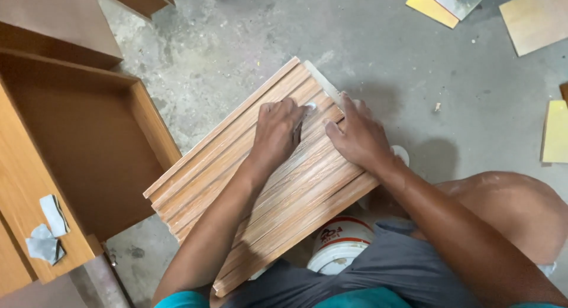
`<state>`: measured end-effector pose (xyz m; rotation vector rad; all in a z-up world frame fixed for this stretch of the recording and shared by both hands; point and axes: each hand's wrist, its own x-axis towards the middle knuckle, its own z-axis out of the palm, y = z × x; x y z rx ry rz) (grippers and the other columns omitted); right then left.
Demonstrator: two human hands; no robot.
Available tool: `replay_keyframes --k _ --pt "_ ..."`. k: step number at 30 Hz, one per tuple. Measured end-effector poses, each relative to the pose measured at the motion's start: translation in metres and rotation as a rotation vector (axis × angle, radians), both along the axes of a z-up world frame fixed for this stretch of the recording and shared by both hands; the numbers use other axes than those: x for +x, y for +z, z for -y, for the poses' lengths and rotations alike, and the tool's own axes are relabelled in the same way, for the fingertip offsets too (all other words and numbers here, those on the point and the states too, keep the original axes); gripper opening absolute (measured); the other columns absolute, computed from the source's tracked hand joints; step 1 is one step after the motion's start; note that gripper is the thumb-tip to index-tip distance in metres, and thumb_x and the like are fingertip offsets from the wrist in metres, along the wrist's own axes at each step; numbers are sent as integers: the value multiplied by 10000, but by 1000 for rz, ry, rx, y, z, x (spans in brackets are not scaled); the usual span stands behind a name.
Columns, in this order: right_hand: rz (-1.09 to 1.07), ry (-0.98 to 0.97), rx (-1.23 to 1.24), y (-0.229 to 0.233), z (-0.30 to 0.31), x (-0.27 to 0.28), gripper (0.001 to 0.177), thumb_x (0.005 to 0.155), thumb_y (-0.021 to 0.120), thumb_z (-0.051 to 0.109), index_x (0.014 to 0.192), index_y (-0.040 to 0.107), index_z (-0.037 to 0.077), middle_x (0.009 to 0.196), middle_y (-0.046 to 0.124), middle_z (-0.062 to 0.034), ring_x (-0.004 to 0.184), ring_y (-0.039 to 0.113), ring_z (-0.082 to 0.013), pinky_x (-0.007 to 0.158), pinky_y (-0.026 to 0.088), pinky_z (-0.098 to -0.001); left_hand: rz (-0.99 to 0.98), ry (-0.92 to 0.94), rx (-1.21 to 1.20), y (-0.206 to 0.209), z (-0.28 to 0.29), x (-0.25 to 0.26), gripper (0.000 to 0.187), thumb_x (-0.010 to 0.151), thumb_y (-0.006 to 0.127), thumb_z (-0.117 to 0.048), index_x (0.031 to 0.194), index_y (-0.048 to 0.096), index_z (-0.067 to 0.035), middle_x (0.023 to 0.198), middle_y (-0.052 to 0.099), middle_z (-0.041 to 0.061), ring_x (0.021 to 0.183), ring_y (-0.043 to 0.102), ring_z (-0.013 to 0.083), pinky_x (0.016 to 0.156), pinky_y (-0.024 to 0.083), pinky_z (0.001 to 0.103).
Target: A person is manually sanding a slatted wooden panel using a small piece of sandpaper to smooth the surface and grooves.
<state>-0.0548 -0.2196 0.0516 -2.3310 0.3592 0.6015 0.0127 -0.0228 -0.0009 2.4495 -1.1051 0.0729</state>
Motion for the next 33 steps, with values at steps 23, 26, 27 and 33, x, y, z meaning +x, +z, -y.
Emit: replay_keyframes --k 23,26,27,33 --pt "117 31 -20 -16 1 -7 638 1043 401 331 1574 348 -18 1373 523 -313 1300 538 -495 1050 439 -614 -21 70 -43 -2 -26 -17 157 1006 547 -229 1075 682 -187 887 531 10 916 627 234 887 414 401" --pt "102 55 -47 -13 -2 -3 672 1024 428 358 1580 330 -7 1382 512 -295 1305 531 -481 1043 443 -618 50 114 -4 10 -28 -22 132 1004 576 -199 1061 693 -174 881 510 20 885 605 236 869 416 385" --pt "99 58 -50 -15 0 -9 672 1024 428 358 1580 330 -7 1382 512 -295 1305 531 -481 1043 443 -618 47 117 -7 1 -5 -20 132 1004 576 -199 1061 693 -174 881 510 20 885 605 236 869 416 385" --pt "141 80 -41 -18 0 -3 647 1021 375 311 1567 356 -36 1379 489 -378 1319 470 -563 1072 387 -651 259 219 -11 -37 21 -8 130 941 580 -237 1009 658 -158 884 537 57 869 602 263 862 433 456"
